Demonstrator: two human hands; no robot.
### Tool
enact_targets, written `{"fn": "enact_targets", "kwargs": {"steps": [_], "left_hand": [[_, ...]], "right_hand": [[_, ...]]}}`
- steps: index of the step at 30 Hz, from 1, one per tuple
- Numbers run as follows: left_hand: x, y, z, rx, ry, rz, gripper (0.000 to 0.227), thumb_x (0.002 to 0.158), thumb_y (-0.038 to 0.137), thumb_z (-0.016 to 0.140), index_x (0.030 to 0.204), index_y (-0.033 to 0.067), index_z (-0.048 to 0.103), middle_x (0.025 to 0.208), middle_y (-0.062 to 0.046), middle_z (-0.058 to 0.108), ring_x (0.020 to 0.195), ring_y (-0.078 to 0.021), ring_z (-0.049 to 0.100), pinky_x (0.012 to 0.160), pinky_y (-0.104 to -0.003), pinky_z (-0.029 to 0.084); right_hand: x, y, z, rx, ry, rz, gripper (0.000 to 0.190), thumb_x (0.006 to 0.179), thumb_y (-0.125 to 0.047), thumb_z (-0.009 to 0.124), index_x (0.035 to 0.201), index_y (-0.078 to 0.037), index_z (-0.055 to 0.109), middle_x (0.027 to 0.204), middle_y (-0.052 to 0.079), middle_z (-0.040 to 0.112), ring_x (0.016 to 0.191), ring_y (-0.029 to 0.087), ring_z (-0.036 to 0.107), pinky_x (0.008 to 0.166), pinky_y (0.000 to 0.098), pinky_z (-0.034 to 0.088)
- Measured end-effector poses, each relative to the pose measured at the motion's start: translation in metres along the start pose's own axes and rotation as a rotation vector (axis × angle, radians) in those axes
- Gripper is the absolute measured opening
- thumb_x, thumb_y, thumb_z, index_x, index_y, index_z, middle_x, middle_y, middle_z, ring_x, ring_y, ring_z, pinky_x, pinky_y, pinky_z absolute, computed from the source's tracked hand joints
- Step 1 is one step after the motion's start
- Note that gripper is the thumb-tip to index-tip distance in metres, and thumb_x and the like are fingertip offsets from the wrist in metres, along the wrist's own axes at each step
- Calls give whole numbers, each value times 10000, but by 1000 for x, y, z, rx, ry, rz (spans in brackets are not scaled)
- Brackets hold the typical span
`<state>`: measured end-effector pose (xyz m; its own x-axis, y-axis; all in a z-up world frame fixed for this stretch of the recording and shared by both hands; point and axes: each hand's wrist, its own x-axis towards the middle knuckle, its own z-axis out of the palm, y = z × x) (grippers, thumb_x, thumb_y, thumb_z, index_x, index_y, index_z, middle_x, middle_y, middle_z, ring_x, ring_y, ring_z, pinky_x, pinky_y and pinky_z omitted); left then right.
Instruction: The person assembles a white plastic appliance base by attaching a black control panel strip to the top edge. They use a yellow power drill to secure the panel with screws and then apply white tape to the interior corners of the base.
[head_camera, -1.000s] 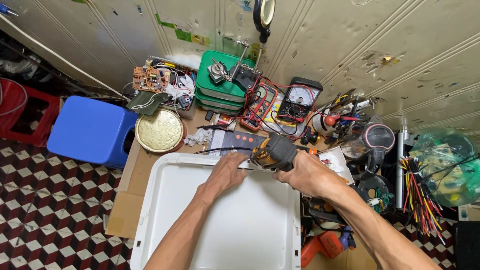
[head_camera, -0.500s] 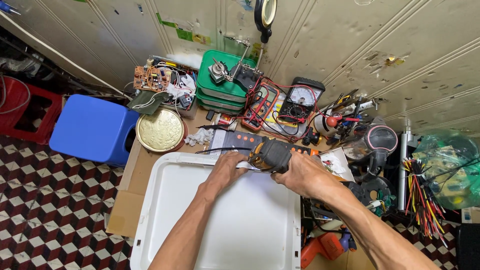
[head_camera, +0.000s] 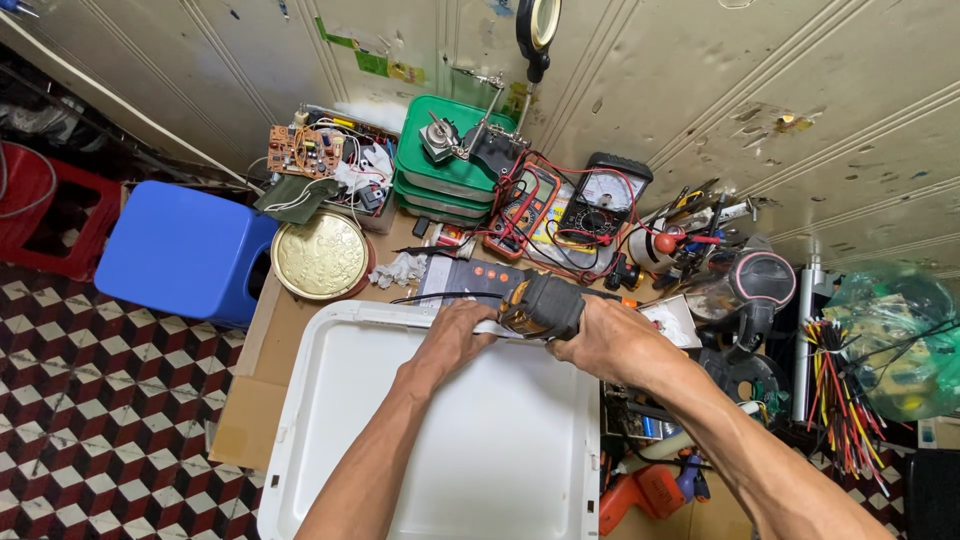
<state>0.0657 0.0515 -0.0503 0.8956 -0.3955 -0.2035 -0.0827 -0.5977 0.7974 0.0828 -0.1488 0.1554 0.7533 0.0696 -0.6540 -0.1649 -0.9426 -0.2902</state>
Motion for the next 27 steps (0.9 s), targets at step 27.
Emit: {"fn": "enact_targets", "kwargs": {"steps": [27], "left_hand": [[1,-12,11,7,121,88,319,808,228,821,1098,116,749,1168,-73,706,1173,-293,577,1012,-452,412]], "right_hand": [[27,-8,-12,-281,2,-36,419,715,-357,796,1051,-116,726,918,168,777,889,367,751,829,457,587]]}}
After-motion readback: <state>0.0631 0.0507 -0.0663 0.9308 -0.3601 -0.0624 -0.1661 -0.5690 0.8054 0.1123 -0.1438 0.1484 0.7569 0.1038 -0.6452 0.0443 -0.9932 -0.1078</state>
